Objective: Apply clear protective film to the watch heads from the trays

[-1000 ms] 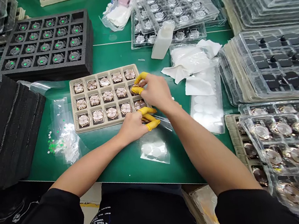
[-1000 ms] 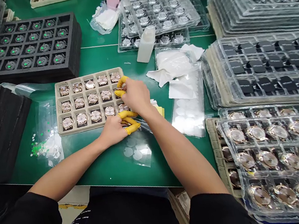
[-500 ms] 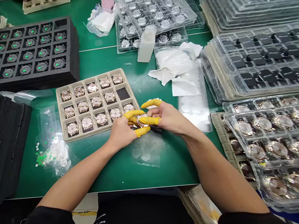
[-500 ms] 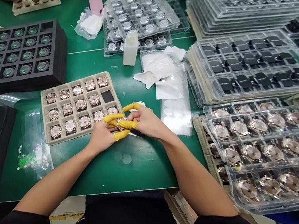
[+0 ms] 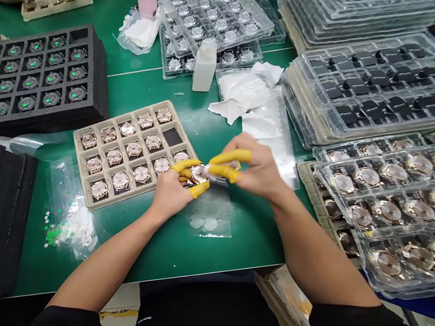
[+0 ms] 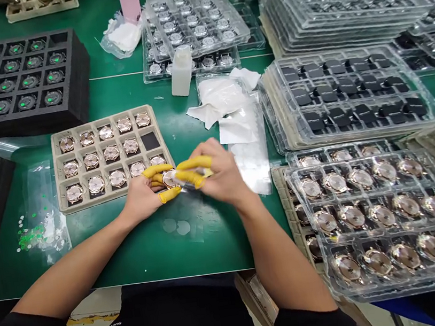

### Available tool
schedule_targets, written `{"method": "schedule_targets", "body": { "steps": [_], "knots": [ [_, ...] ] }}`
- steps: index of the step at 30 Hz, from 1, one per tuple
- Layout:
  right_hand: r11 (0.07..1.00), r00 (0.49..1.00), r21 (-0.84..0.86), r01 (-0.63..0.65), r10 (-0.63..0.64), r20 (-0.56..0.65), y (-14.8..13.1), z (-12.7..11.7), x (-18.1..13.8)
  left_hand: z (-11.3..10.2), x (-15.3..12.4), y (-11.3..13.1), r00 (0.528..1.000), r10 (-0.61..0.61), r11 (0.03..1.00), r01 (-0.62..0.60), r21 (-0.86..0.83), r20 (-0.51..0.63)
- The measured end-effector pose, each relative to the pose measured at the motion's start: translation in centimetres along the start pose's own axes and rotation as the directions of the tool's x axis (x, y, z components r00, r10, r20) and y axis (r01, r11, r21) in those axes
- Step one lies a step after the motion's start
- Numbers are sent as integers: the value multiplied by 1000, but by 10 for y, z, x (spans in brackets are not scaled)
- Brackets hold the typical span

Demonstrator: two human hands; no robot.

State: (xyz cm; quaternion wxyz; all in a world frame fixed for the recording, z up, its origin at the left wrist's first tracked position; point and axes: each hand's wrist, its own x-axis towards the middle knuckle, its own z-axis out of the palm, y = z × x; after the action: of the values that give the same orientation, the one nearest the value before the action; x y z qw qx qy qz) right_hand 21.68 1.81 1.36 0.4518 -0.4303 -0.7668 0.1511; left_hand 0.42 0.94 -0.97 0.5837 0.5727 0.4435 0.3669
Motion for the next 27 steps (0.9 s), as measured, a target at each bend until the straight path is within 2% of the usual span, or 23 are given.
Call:
{"method": "schedule_targets", "body": {
  "steps": [2,5,7,10,13,18,22,25,27],
  "knots": [
    [995,994,-16,97,-96,49,-9,5,-2,0,0,1,1000,4,999,-3,-36,28],
    [982,989,-119,145,-142,33,-7,10,-3,1,-1,2,1000,1,999,-1,-49,2],
    [980,985,-105,167,-162,52,-2,11,-3,1,-1,2,1000,2,1000,-3,-20,-23],
    [978,977,-47,202,-199,72,2,12,-2,1,-2,2,1000,12,1000,-12,10,2],
    [978,983,-102,184,-181,32,2,12,-1,2,-1,2,1000,6,1000,-6,-7,-4],
    [976,972,-48,212,-205,114,1,12,-2,2,-1,3,1000,-4,1000,3,-22,-9],
    [981,986,-95,168,-165,39,2,14,-2,2,-2,4,999,-31,999,30,-38,-29],
    [986,979,-36,164,-158,126,0,13,-2,1,-2,3,999,-30,999,29,-36,-13],
    [994,989,-48,96,-90,116,-2,14,-3,0,-2,2,1000,-30,999,31,-44,4]
  ]
}}
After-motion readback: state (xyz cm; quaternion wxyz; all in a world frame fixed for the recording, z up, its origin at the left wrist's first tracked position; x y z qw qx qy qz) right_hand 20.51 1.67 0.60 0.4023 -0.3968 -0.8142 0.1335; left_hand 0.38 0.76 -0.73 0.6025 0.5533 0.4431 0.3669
